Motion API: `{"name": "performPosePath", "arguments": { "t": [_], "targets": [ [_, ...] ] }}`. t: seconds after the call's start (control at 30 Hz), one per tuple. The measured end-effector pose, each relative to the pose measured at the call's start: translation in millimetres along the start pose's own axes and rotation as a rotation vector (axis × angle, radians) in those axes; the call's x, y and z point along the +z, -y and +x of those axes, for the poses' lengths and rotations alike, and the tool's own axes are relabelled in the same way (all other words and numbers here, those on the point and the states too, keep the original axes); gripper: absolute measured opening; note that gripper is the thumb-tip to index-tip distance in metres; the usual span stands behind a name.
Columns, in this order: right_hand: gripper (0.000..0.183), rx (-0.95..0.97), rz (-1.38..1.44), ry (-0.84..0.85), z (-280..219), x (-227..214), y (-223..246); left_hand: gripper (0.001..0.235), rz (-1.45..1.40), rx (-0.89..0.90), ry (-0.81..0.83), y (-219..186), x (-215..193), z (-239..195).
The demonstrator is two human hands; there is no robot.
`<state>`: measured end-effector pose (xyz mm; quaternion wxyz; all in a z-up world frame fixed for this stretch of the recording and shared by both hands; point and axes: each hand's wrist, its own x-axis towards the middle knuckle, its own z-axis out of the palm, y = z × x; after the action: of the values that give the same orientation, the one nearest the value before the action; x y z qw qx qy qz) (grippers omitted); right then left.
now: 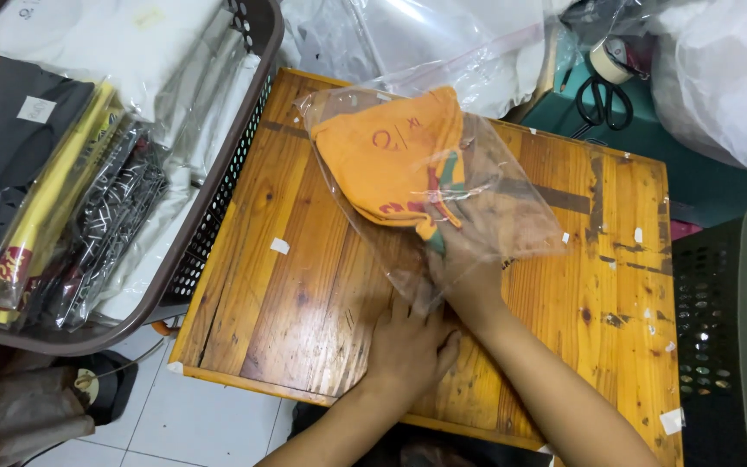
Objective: Folding an orange t-shirt, inserting it into a clear plastic sleeve, and writing on a small adhesive label.
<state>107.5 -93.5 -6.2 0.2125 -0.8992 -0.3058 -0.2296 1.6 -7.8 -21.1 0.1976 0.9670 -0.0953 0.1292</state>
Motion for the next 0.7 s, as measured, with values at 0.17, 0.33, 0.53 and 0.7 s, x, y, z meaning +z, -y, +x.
{"name": "performPosePath", "arguments": {
  "t": [0.17, 0.33, 0.53, 0.7],
  "targets": [
    [0.049, 0.015, -0.045, 0.001, 5, 37, -25, 0.046, 0.019, -0.019, 0.084, -1, 1, 1],
    [0.06, 0.041, 0.065, -0.081, 24, 44, -19, 0.054, 0.118, 0.01, -0.051, -2, -1, 1],
    [0.06, 0.067, -0.151, -0.073, 27, 45, -15, 0.042, 0.095, 0.019, -0.086, -2, -2, 0],
    [0.065, -0.018, -0.158, 0.19, 11, 20, -23, 0.051, 0.121, -0.007, 0.046, -2, 2, -2]
  ]
}}
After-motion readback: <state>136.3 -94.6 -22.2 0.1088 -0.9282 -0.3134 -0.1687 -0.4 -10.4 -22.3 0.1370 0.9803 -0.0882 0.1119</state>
